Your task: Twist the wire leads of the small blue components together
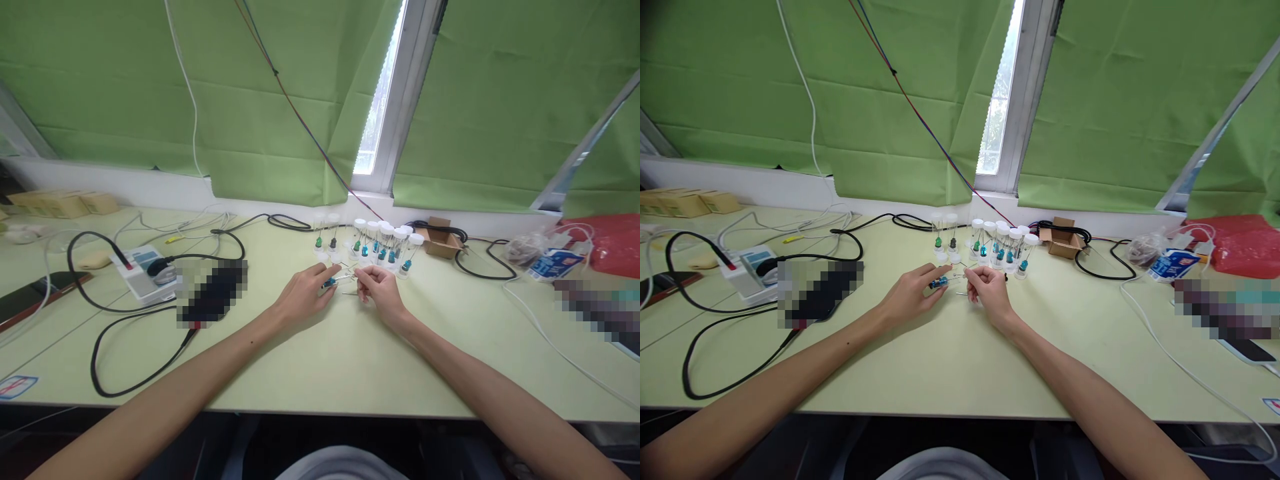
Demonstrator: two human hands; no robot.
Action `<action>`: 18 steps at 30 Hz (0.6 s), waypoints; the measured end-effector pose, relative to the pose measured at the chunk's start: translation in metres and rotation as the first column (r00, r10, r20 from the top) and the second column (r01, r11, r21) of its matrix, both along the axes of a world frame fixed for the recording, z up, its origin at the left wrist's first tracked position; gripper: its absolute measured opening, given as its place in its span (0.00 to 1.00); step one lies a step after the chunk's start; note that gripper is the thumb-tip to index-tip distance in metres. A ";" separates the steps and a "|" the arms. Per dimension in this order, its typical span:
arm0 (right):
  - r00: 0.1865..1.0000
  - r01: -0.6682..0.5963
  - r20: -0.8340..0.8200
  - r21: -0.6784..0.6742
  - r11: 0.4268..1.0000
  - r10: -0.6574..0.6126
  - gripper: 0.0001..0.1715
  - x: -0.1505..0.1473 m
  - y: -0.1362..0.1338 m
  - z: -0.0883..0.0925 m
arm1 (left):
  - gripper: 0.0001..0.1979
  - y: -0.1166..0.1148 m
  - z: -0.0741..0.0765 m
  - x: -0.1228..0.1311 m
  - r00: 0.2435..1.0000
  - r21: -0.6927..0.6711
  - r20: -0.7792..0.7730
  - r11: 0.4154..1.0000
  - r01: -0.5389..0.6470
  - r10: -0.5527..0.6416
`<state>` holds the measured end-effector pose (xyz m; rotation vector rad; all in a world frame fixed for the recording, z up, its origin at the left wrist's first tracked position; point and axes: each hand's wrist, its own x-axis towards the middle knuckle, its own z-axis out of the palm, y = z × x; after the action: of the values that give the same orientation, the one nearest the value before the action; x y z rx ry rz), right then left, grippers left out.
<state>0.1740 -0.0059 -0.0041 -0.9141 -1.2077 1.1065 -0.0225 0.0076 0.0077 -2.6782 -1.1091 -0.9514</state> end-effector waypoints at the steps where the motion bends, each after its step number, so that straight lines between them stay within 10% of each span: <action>1: 1.000 -0.002 0.001 -0.001 1.000 0.002 0.19 0.000 0.000 0.000 | 0.18 0.000 0.000 0.000 1.000 0.001 -0.001 1.000 0.001 -0.001; 18: 0.999 0.036 0.001 0.007 0.999 -0.036 0.18 -0.002 -0.002 0.004 | 0.17 0.004 -0.002 -0.001 1.000 0.117 -0.022 0.993 0.001 0.001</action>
<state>0.1722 -0.0083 -0.0004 -0.9278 -1.1905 1.0725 -0.0236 0.0117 0.0058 -2.5893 -1.0161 -0.9534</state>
